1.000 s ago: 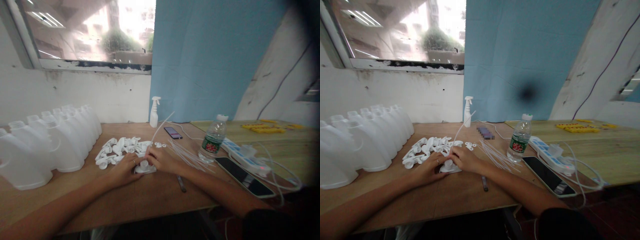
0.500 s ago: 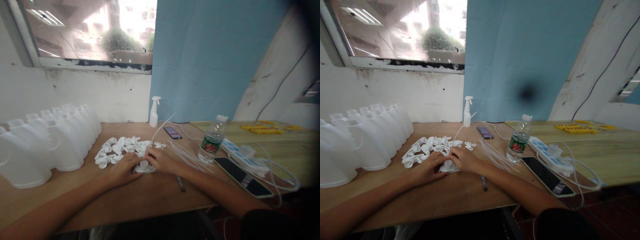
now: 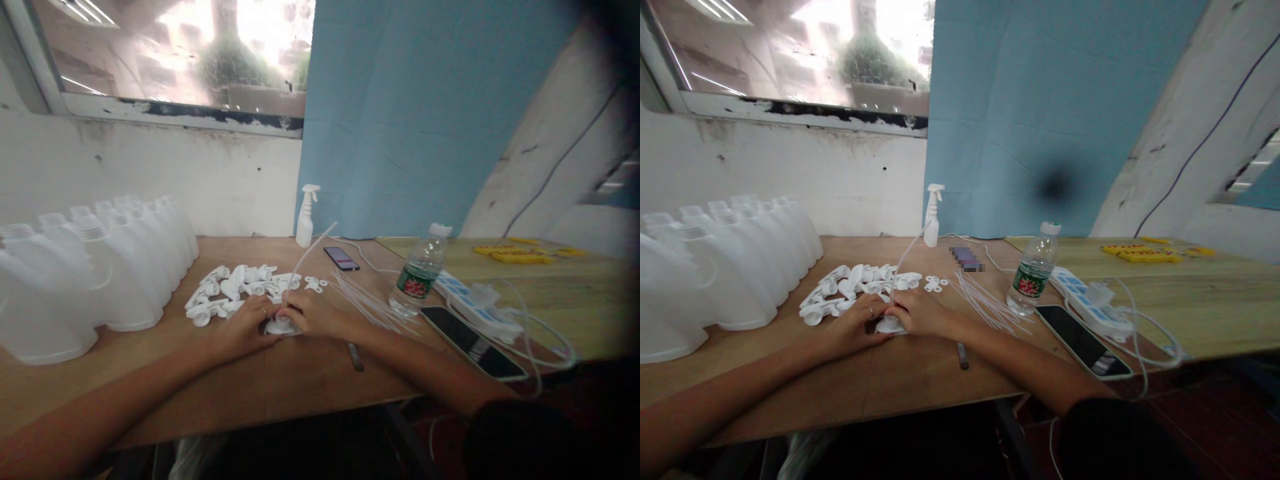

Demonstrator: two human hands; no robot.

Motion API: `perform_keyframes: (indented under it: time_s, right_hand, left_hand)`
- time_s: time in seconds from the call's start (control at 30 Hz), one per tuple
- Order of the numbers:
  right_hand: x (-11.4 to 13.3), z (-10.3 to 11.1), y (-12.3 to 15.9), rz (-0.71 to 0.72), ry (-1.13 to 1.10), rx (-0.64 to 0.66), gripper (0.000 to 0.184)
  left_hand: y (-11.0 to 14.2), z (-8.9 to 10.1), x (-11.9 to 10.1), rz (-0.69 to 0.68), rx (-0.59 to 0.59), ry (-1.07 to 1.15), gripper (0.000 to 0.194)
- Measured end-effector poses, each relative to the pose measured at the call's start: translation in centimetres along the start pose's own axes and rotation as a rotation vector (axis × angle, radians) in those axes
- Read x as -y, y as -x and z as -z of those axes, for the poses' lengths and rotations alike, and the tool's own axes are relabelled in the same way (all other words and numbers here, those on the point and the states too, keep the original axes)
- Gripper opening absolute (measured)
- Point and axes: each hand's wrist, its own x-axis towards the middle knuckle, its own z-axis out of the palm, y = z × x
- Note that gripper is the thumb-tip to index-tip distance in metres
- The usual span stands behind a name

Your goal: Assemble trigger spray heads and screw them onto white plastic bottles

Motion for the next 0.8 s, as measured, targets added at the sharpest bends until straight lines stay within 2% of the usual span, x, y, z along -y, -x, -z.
perform_keyframes:
  time_s: [0.07, 0.17, 0.3, 0.4, 0.43, 0.53, 0.63, 0.7, 0.73, 0.8]
  right_hand:
    - [-0.1, -0.2, 0.0, -0.006, -0.024, -0.005, 0.017]
    - [-0.3, -0.1, 0.2, -0.029, -0.090, -0.031, 0.017]
    - [-0.7, 1.2, 0.4, -0.054, -0.223, -0.084, 0.017]
    - [-1.1, 2.2, 0.5, -0.109, -0.318, -0.133, 0.045]
    - [-1.3, 2.3, 0.5, -0.135, -0.353, -0.138, 0.047]
    - [-1.9, 1.8, 0.5, -0.210, -0.479, -0.144, 0.033]
    - [-2.2, 1.4, 0.5, -0.263, -0.630, -0.176, 0.034]
    - [-2.4, 1.9, 0.5, -0.282, -0.724, -0.224, 0.034]
    - [-2.5, 2.4, 0.5, -0.286, -0.766, -0.258, 0.032]
    - [-2.8, 4.1, 0.5, -0.280, -0.843, -0.343, 0.028]
  left_hand:
    - [0.0, 0.1, -0.1, 0.004, -0.003, 0.005, 0.028]
    - [0.0, 0.2, -0.1, 0.011, -0.012, 0.004, 0.036]
    - [0.2, 0.2, 0.1, 0.072, -0.095, 0.014, 0.041]
    - [0.3, 0.3, 0.5, 0.153, -0.217, 0.020, 0.044]
    - [0.3, 0.3, 0.6, 0.177, -0.253, 0.014, 0.045]
    - [0.1, 0.8, 0.7, 0.197, -0.304, -0.027, 0.048]
    - [-0.3, 2.6, 0.1, 0.131, -0.271, -0.089, 0.048]
    - [-0.4, 4.8, -0.6, 0.073, -0.266, -0.173, 0.049]
    - [-0.2, 6.1, -0.9, 0.057, -0.290, -0.243, 0.049]
    - [0.7, 9.1, -1.6, 0.061, -0.467, -0.574, 0.049]
